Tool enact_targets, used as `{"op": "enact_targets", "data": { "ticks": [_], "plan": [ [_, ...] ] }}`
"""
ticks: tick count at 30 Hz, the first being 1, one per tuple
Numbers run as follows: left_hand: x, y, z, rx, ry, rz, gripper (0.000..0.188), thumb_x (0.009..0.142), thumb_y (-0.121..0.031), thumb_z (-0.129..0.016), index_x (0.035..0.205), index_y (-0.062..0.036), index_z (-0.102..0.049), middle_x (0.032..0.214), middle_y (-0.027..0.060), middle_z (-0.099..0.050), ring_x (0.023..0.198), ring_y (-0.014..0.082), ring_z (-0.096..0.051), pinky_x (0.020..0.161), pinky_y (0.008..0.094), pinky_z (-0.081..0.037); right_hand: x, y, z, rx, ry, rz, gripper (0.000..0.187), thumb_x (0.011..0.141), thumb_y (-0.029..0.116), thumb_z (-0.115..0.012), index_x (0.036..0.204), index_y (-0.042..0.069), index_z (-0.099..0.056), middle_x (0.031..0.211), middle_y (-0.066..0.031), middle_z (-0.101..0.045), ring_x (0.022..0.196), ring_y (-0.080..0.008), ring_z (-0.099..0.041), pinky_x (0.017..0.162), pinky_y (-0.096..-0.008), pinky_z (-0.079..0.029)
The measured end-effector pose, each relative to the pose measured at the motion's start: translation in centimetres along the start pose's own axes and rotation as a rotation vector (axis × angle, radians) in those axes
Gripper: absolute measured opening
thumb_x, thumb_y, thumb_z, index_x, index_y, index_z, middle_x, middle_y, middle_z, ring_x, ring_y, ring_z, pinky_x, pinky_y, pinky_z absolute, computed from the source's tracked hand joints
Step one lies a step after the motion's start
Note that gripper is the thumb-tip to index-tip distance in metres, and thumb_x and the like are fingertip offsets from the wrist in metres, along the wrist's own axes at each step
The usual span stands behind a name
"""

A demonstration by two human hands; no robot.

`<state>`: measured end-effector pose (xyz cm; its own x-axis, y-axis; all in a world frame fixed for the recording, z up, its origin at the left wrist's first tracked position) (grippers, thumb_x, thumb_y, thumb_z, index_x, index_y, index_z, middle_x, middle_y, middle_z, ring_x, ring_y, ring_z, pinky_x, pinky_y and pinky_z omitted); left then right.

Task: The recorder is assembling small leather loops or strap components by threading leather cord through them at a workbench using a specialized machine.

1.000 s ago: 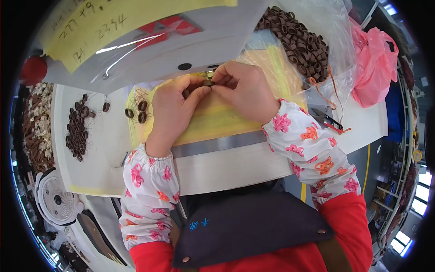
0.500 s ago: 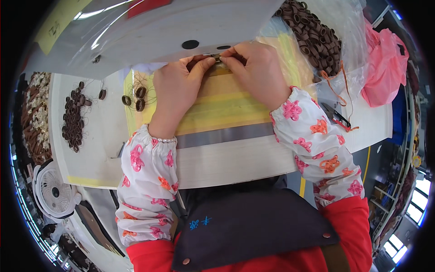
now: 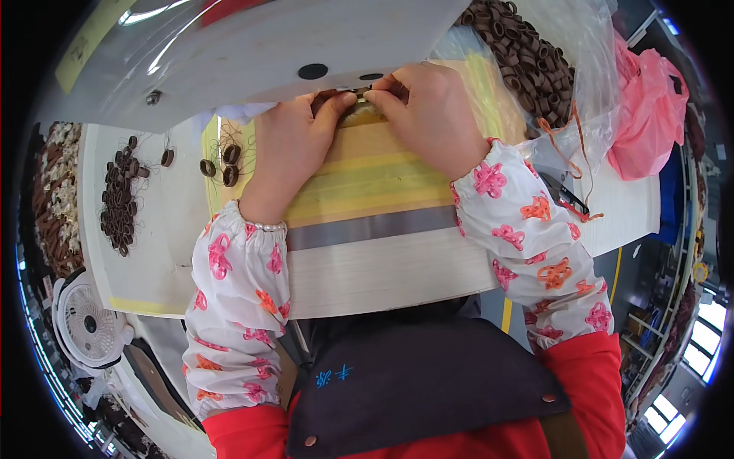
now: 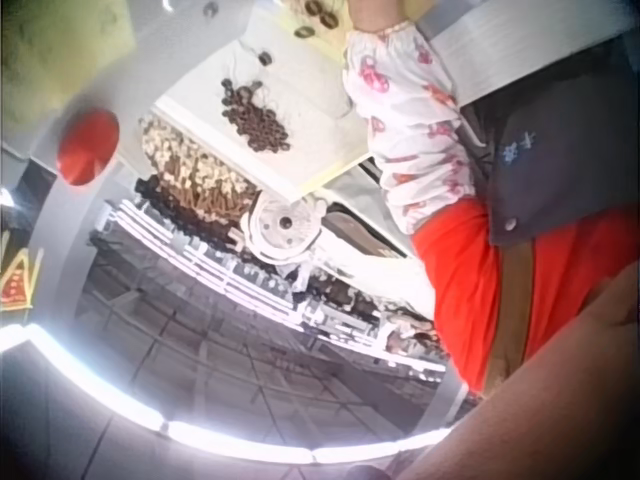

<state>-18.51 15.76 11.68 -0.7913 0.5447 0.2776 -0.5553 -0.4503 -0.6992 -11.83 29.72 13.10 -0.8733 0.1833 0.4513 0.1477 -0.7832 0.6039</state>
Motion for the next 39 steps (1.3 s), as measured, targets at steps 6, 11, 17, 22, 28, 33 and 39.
{"op": "enact_targets", "data": {
  "ticks": [6,11,17,22,28,33,39],
  "plan": [
    [0.0,0.2,0.1,-0.022,0.037,0.054,0.029,0.079,-0.029,-0.061,0.086,-0.001,-0.066,0.064,0.0072,-0.062,0.056,0.0119,-0.054,0.055,0.0249,-0.043,0.5,0.0,0.3,0.018,0.093,-0.085,0.012,0.069,0.01,-0.063,0.067,0.001,-0.055,0.063,-0.0136,-0.058,0.06,-0.0315,-0.057,0.054,-0.039,-0.045],
    [-0.3,0.5,0.3,-0.097,0.034,0.188,0.024,0.078,-0.025,-0.059,0.083,-0.0025,-0.065,0.064,0.0099,-0.062,0.054,0.0205,-0.058,0.053,0.0288,-0.044,0.9,0.0,-0.2,-0.006,0.112,-0.081,0.014,0.069,0.013,-0.064,0.067,0.002,-0.055,0.062,-0.0128,-0.058,0.059,-0.0306,-0.057,0.054,-0.0385,-0.045],
    [0.0,-0.1,0.2,-0.034,0.052,0.116,0.029,0.078,-0.028,-0.06,0.083,-0.0004,-0.065,0.064,0.0106,-0.063,0.055,0.0164,-0.059,0.054,0.0257,-0.044,1.1,-0.3,0.5,-0.019,0.141,-0.051,0.018,0.07,0.015,-0.064,0.073,-0.003,-0.064,0.059,-0.0134,-0.059,0.051,-0.0212,-0.057,0.051,-0.0296,-0.045],
    [-0.3,0.1,0.4,-0.057,0.04,0.177,0.029,0.078,-0.028,-0.06,0.083,-0.0001,-0.065,0.062,0.0096,-0.062,0.054,0.0137,-0.058,0.053,0.0245,-0.044,1.1,-0.3,-0.1,0.012,0.158,-0.086,0.014,0.069,0.014,-0.064,0.071,0.0,-0.061,0.062,-0.0122,-0.059,0.055,-0.0232,-0.057,0.054,-0.032,-0.045],
    [0.2,-1.2,0.3,0.008,0.071,0.167,0.027,0.078,-0.027,-0.061,0.081,-0.0004,-0.064,0.059,0.0072,-0.06,0.051,0.0124,-0.055,0.052,0.024,-0.042,0.8,-0.8,0.2,-0.048,0.106,-0.038,0.013,0.07,0.012,-0.064,0.071,0.0,-0.059,0.062,-0.0113,-0.059,0.056,-0.0255,-0.057,0.054,-0.032,-0.045],
    [-0.2,-0.2,0.7,0.157,0.023,0.166,0.021,0.08,-0.021,-0.06,0.084,-0.0004,-0.062,0.055,0.0071,-0.056,0.047,0.0145,-0.049,0.049,0.0266,-0.039,0.1,-0.6,-0.7,-0.058,0.05,-0.022,0.014,0.071,0.013,-0.064,0.073,0.001,-0.058,0.062,-0.0119,-0.058,0.058,-0.0296,-0.056,0.054,-0.0342,-0.045],
    [-4.2,-3.6,0.1,-0.042,0.035,-0.101,0.014,0.082,-0.012,-0.056,0.089,-0.0012,-0.061,0.057,0.0109,-0.053,0.047,0.0173,-0.045,0.048,0.0278,-0.037,-1.3,0.7,0.7,0.179,0.141,-0.279,0.025,0.074,0.013,-0.063,0.086,-0.007,-0.055,0.067,-0.0144,-0.062,0.061,-0.0223,-0.062,0.057,-0.0293,-0.048]
  ]
}}
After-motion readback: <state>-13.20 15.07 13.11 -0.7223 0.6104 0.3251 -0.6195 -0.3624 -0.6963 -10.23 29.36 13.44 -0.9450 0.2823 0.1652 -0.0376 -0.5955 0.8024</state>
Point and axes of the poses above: each hand's wrist, its own x-axis towards the middle knuckle, its own z-axis out of the back of the hand, y = z × x, the point moved 3 cm from there along x, towards the middle knuckle
